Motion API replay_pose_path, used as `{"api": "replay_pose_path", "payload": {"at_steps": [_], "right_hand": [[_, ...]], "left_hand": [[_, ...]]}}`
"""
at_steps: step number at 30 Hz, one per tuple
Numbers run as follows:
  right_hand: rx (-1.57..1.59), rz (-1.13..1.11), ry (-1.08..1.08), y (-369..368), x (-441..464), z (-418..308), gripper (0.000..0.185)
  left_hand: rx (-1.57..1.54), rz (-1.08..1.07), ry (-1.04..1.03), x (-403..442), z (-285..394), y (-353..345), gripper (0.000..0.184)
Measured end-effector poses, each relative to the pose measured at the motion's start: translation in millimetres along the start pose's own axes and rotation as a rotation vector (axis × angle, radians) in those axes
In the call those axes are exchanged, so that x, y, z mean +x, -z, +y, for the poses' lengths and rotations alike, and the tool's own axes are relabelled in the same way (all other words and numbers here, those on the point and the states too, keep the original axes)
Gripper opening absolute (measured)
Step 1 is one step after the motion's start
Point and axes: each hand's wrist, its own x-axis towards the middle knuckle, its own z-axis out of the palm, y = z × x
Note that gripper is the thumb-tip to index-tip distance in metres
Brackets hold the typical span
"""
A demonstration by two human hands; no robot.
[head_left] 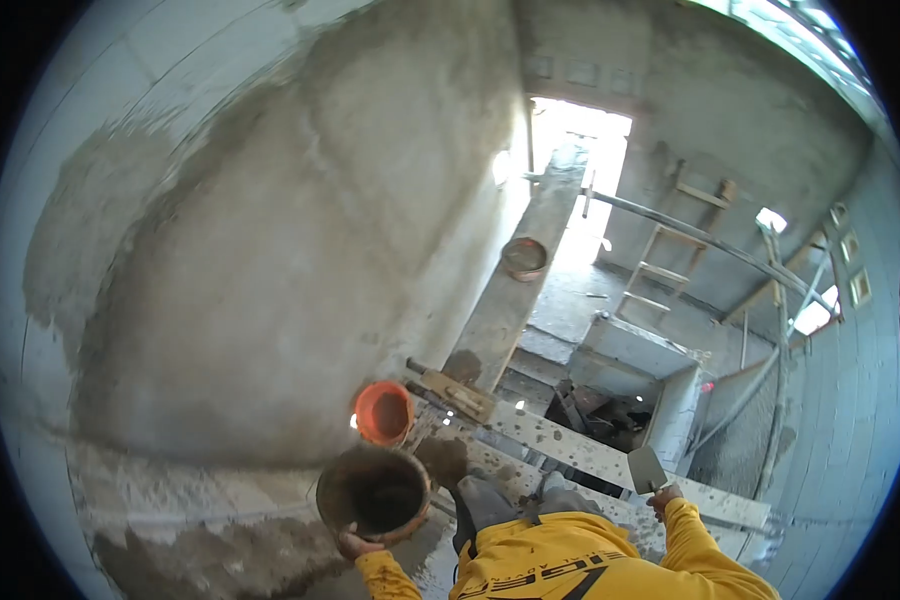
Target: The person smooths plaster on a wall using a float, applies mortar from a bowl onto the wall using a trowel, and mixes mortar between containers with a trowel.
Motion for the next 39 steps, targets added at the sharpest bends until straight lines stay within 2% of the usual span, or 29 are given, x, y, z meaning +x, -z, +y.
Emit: {"api": "replay_pose_path", "payload": {"at_steps": [3,6,7,9,11,14,15,17,19,20,21,22,23,24,27,29,32,34,35,38,39], "right_hand": [[0.093,-0.005,-0.086,3,-16,-3,0.026],[0.209,-0.002,-0.192,-5,-30,-27,0.025],[0.26,0.01,-0.223,-12,-36,-37,0.025],[0.318,0.036,-0.247,-26,-53,-66,0.025],[0.308,0.048,-0.204,-46,-45,-87,0.024],[-0.041,0.029,-0.092,-70,-39,-147,0.027],[0.053,0.083,-0.121,-77,-61,-178,0.032],[-0.364,0.054,0.272,-90,-6,-189,0.035],[-0.554,0.1,0.429,-97,-15,-219,0.036],[-0.536,0.162,0.383,-90,-46,-267,0.036],[-0.392,0.162,0.294,-88,-70,-299,0.036],[-0.249,0.162,0.199,-88,-89,-319,0.035],[-0.16,0.17,0.203,-85,-105,-337,0.039],[-0.072,0.183,0.213,-84,-115,-347,0.044],[-0.027,0.155,0.155,-88,-113,-356,0.041],[-0.247,0.184,0.413,-101,-76,-327,0.04],[-0.237,0.115,0.35,-109,-74,-324,0.04],[-0.035,0.042,0.004,-105,-108,-363,0.041],[-0.016,0.004,-0.032,-103,-112,-373,0.038],[0.148,-0.001,-0.143,-117,-67,-365,0.034],[0.175,-0.022,-0.182,-110,-71,-383,0.032]], "left_hand": [[0.058,0.038,-0.086,-16,18,-20,0.04],[0.122,0.017,-0.102,27,26,-48,0.041],[0.096,-0.002,-0.202,38,30,-59,0.04],[0.026,0.016,-0.173,59,43,-88,0.043],[-0.004,-0.03,-0.187,97,52,-111,0.054],[-0.007,-0.1,-0.153,79,101,-158,0.061],[-0.111,-0.216,-0.111,77,116,-173,0.066],[-0.147,-0.297,-0.102,100,134,-196,0.069],[-0.099,-0.343,-0.164,141,137,-218,0.076],[-0.073,-0.337,-0.177,140,149,-227,0.077],[-0.037,-0.331,-0.189,122,168,-241,0.078],[0.003,-0.325,-0.202,114,179,-249,0.078],[0.041,-0.329,-0.225,118,184,-252,0.078],[0.072,-0.336,-0.25,124,189,-257,0.078],[0.05,-0.359,-0.236,140,196,-269,0.076],[0.039,-0.346,-0.21,142,198,-276,0.074],[0.054,-0.314,-0.19,136,201,-291,0.072],[0.036,-0.323,-0.181,142,198,-299,0.07],[0.07,-0.309,-0.184,159,190,-304,0.055],[0.117,-0.329,-0.204,159,183,-336,0.054],[0.132,-0.336,-0.199,151,181,-352,0.055]]}}
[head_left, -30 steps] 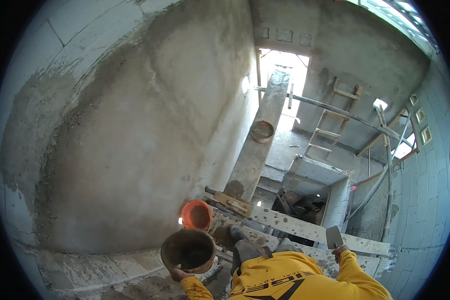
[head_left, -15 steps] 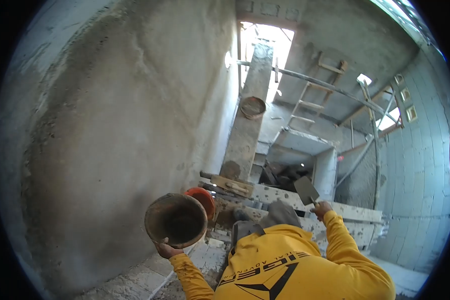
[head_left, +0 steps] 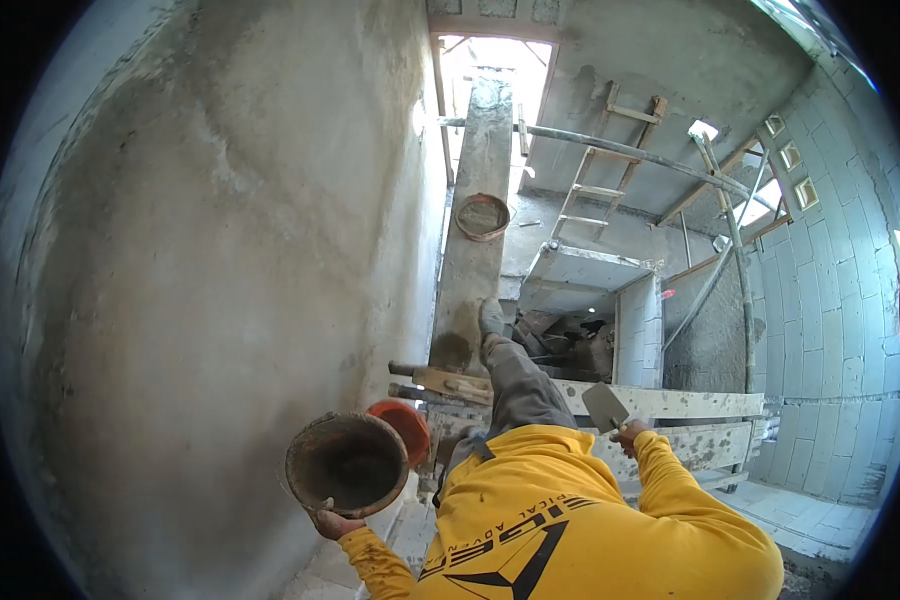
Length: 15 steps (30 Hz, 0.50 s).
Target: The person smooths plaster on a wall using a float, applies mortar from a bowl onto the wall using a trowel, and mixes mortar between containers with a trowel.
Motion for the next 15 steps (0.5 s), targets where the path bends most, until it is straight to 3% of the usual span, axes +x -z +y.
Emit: {"api": "replay_pose_path", "payload": {"at_steps": [6,8,11,13,14,15], "right_hand": [[0.13,-0.077,-0.057,30,67,-95,0.031],[0.098,-0.047,-0.026,56,79,-150,0.028],[-0.102,0.067,0.069,98,125,-234,0.028],[-0.827,0.032,0.583,123,212,-262,0.038],[-0.052,0.088,0.105,158,134,-336,0.04],[-0.203,0.218,0.333,161,187,-343,0.042]], "left_hand": [[-0.01,-0.099,-0.038,4,-10,-151,0.057],[0.02,-0.102,-0.042,-13,-2,-228,0.061],[-0.026,-0.276,-0.044,1,-13,-330,0.061],[0.099,-0.339,-0.07,-1,-2,-394,0.064],[0.158,-0.372,-0.079,-2,2,-428,0.066],[0.181,-0.406,-0.116,-2,4,-459,0.066]]}}
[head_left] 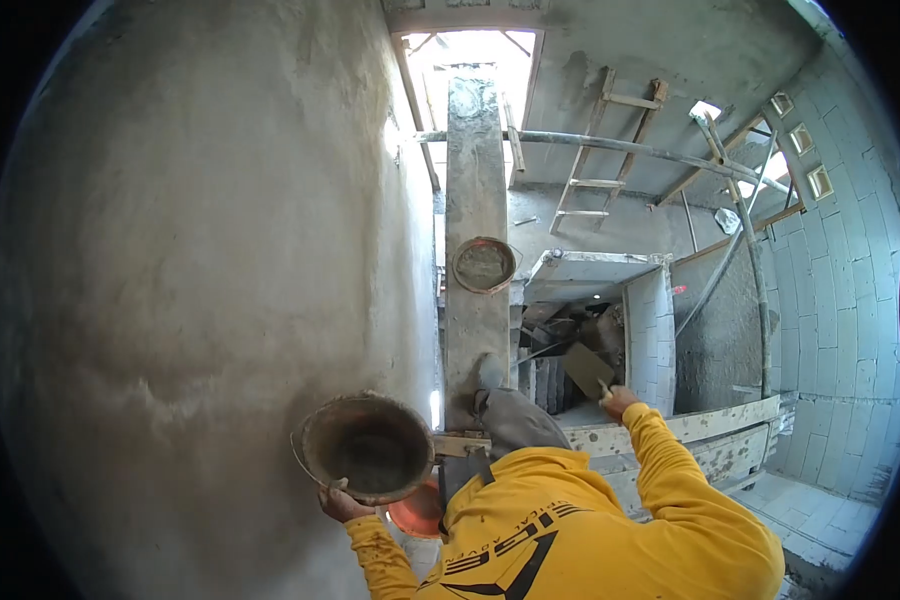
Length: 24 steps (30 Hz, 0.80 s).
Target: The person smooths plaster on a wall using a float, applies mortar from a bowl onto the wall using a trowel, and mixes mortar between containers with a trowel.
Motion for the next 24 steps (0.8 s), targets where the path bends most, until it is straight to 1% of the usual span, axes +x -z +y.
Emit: {"api": "replay_pose_path", "payload": {"at_steps": [1,2,5,6,8,9,12,13,15,16,17,19,21,22,24], "right_hand": [[-0.148,0.126,0.229,16,16,-23,0.044],[0.013,0.104,0.147,36,26,-36,0.049],[-0.132,0.161,0.28,105,29,-115,0.047],[-0.07,0.177,0.126,134,20,-151,0.048],[-0.041,0.241,0.102,149,47,-173,0.045],[-0.02,0.274,0.088,154,62,-177,0.043],[0.283,0.204,0.184,130,164,-157,0.036],[0.685,0.028,-0.098,167,136,-210,0.026],[1.053,0.017,-0.125,144,200,-210,0.03],[1.239,0.014,-0.136,130,233,-210,0.032],[1.303,0.031,-0.153,119,268,-213,0.031],[1.436,0.073,-0.171,101,338,-224,0.03],[1.486,0.113,-0.138,78,412,-233,0.027],[1.51,0.134,-0.125,64,451,-235,0.026],[1.46,0.183,-0.068,27,538,-228,0.033]], "left_hand": [[0.03,-0.033,-0.032,12,4,-24,0.066],[0.062,-0.067,-0.061,25,7,-46,0.066],[0.076,-0.081,-0.051,63,-3,-115,0.06],[0.108,-0.099,-0.058,72,-6,-142,0.062],[0.181,-0.142,-0.072,88,-15,-187,0.064],[0.146,-0.17,-0.062,99,-26,-202,0.066],[0.153,-0.252,-0.065,114,-49,-233,0.071],[0.162,-0.253,-0.029,120,-57,-238,0.072],[0.185,-0.253,0.038,133,-73,-250,0.074],[0.224,-0.22,0.11,126,-67,-265,0.074],[0.261,-0.189,0.176,123,-67,-285,0.074],[0.312,-0.209,0.114,155,-104,-284,0.068],[0.552,-0.317,0.037,181,-125,-280,0.052],[0.576,-0.24,0.049,175,-125,-299,0.049],[0.656,-0.126,0.081,170,-132,-330,0.045]]}}
